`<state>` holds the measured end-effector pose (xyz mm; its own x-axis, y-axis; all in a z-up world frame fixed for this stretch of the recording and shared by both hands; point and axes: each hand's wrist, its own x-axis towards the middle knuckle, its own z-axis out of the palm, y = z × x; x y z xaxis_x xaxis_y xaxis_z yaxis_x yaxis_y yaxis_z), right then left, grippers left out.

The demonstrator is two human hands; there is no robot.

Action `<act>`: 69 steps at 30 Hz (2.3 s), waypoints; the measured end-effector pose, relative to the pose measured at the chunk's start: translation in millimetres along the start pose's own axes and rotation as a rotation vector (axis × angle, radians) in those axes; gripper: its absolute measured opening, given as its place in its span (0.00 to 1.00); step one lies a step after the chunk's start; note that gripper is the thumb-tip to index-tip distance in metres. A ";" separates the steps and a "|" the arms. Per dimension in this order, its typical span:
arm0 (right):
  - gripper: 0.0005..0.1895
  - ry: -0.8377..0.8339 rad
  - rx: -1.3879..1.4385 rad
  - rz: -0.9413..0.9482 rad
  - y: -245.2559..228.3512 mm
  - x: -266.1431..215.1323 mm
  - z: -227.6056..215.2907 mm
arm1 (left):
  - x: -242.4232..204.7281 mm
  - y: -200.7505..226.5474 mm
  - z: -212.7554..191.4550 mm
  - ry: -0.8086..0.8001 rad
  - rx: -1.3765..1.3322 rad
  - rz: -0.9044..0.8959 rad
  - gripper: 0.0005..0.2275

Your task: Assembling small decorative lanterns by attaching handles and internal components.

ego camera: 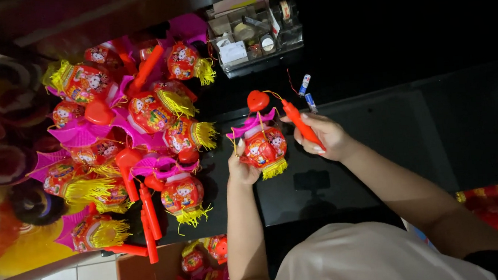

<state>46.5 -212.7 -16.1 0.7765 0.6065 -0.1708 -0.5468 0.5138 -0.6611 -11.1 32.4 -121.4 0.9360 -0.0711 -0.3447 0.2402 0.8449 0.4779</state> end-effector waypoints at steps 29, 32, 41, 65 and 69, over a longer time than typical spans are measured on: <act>0.22 0.236 -0.224 -0.034 -0.5 6.7 -12.2 | -33.6 6.0 78.0 -0.098 0.275 0.290 0.29; 0.17 0.282 -0.167 -0.013 -11.0 3.5 9.1 | -24.3 1.1 52.1 -0.102 0.288 0.252 0.29; 0.13 0.141 -0.363 -0.160 4.6 5.8 -21.4 | -30.1 9.8 66.7 -0.232 0.447 0.398 0.34; 0.10 -0.239 -1.220 -1.544 -23.5 -5.9 6.6 | -44.8 8.8 70.9 -0.217 1.216 1.300 0.37; 0.08 -0.249 -1.191 -1.523 -22.9 -10.1 8.0 | -75.2 23.2 103.0 -0.182 1.244 1.107 0.32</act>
<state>48.7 -225.7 6.6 0.2068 0.2368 0.9493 0.9715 0.0653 -0.2279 -49.4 2.7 -1.1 0.7759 0.0997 0.6229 -0.5509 -0.3739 0.7461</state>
